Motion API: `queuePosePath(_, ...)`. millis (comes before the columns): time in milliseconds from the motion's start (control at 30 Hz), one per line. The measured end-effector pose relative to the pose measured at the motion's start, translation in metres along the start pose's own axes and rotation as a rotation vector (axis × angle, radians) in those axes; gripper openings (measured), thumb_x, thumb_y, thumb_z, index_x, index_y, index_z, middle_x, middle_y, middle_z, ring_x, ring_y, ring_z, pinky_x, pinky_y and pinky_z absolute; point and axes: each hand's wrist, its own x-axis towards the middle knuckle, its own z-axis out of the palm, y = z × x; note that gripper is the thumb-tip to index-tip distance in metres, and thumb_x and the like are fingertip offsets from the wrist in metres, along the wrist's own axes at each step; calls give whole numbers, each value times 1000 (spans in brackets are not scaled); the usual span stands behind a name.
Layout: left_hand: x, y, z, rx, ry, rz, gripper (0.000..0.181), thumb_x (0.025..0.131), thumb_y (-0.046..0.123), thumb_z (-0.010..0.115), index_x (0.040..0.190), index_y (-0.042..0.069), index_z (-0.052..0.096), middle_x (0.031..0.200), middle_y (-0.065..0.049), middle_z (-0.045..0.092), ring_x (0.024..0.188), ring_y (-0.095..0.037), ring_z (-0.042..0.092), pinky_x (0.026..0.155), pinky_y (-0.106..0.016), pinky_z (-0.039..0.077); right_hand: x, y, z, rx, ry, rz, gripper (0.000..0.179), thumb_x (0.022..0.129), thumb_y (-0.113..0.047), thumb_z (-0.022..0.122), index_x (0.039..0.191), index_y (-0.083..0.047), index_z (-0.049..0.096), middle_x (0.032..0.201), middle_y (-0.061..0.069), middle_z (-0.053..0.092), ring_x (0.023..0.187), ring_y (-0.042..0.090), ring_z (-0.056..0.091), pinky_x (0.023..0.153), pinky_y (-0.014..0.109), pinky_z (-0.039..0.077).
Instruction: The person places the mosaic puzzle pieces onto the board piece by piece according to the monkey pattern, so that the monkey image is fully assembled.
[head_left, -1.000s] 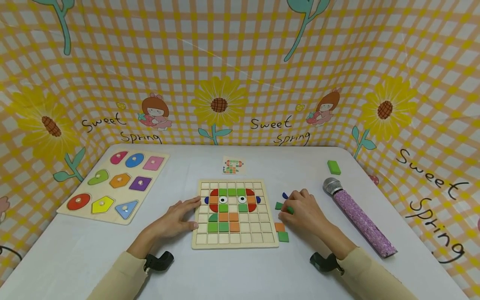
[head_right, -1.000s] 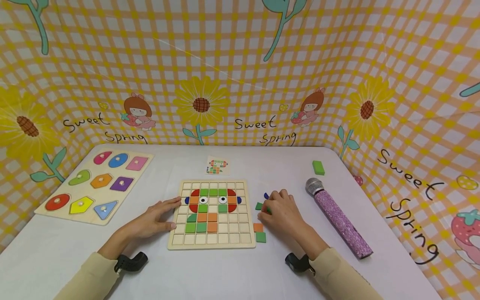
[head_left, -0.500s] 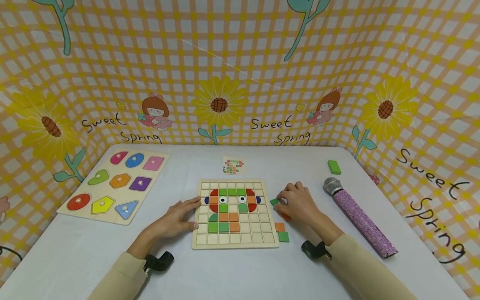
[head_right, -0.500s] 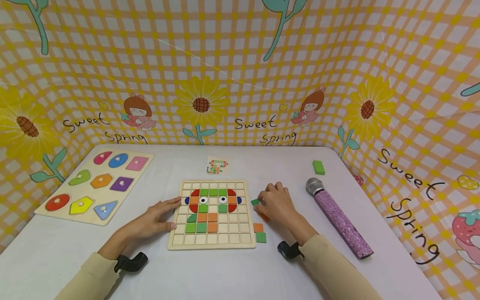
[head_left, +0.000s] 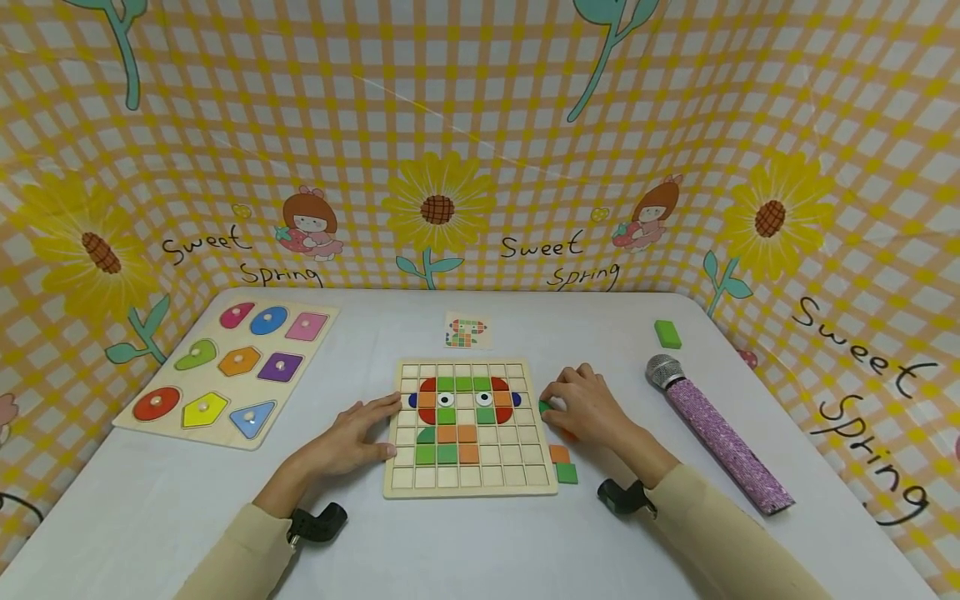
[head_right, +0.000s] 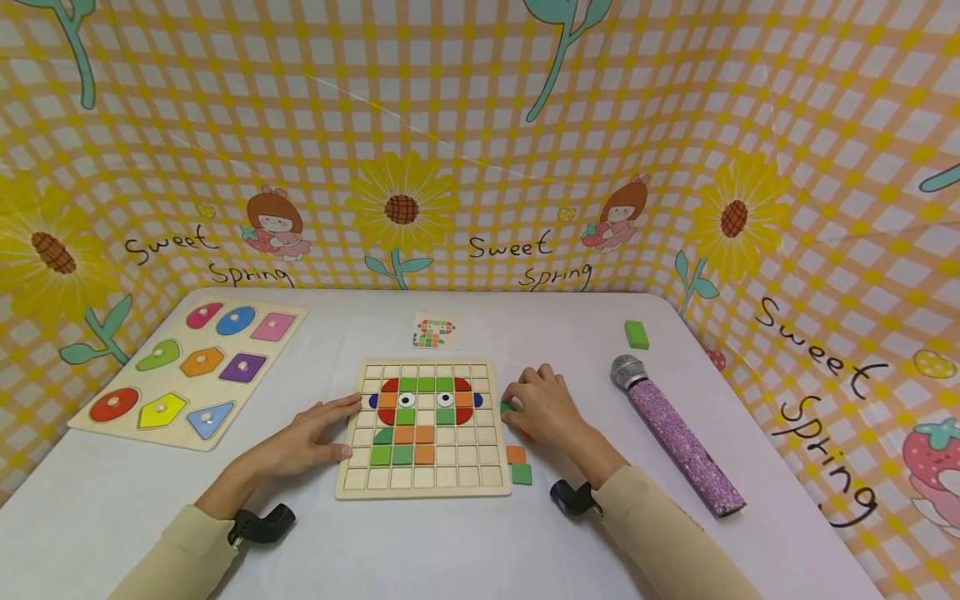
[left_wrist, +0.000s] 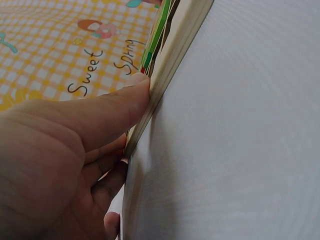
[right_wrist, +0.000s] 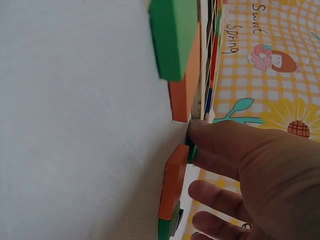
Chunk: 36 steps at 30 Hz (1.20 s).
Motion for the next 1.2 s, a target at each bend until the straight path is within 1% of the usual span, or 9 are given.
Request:
queuePosePath(200, 1, -1, 0, 2, -3, -9, 68, 86, 23, 67, 143, 1, 38, 155, -13, 28, 144, -36, 22, 117, -60, 8, -2, -6, -5, 7, 41, -37, 22, 77, -29, 74, 94, -15, 74, 98, 5, 61, 94, 24, 45, 78, 40, 39)
queuePosePath(400, 1, 0, -1, 8, 4, -3, 67, 86, 23, 67, 143, 1, 38, 155, -14, 29, 144, -37, 23, 117, -60, 8, -11, -25, -9, 9, 66, -113, 22, 75, -30, 76, 92, -16, 74, 95, 2, 62, 90, 21, 46, 77, 36, 40)
queuePosePath(500, 0, 0, -1, 9, 4, 2, 67, 86, 22, 67, 143, 0, 38, 154, -15, 29, 144, -37, 24, 117, -60, 9, -16, -38, -7, 24, 54, -152, 23, 74, -31, 78, 90, -16, 74, 94, 0, 62, 88, 18, 46, 76, 33, 39)
queuePosePath(667, 0, 0, -1, 8, 0, 7, 68, 86, 22, 67, 143, 0, 38, 154, -15, 29, 144, -36, 24, 117, -60, 9, -22, -56, -2, 82, 15, -204, 21, 75, -31, 77, 91, -18, 73, 93, -4, 61, 87, 13, 42, 74, 27, 36)
queuePosePath(833, 0, 1, -1, 6, 0, 7, 67, 86, 21, 67, 143, 0, 38, 154, -16, 29, 144, -37, 24, 117, -60, 9, -25, -70, 2, 114, -1, -260, 19, 76, -30, 76, 91, -19, 73, 91, -6, 59, 88, 12, 41, 73, 26, 36)
queuePosePath(900, 0, 1, -1, 3, 1, 7, 67, 86, 21, 67, 143, 0, 38, 154, -16, 29, 144, -37, 23, 117, -60, 9, -26, -74, 3, 120, -10, -271, 19, 77, -31, 76, 92, -19, 73, 90, -6, 58, 89, 12, 40, 74, 26, 35)
queuePosePath(1067, 0, 2, -1, -3, -1, 4, 67, 86, 20, 67, 143, 0, 38, 155, -16, 28, 144, -37, 23, 117, -60, 8, -26, -82, 4, 114, -33, -266, 20, 78, -32, 74, 93, -19, 73, 91, -6, 57, 88, 12, 37, 74, 27, 33)
queuePosePath(1200, 0, 3, -1, -5, -3, -4, 67, 86, 21, 68, 143, 1, 38, 155, -15, 28, 144, -37, 23, 117, -59, 8, -26, -85, 6, 84, -17, -275, 19, 78, -31, 74, 93, -20, 73, 94, -6, 58, 87, 12, 37, 74, 27, 33)
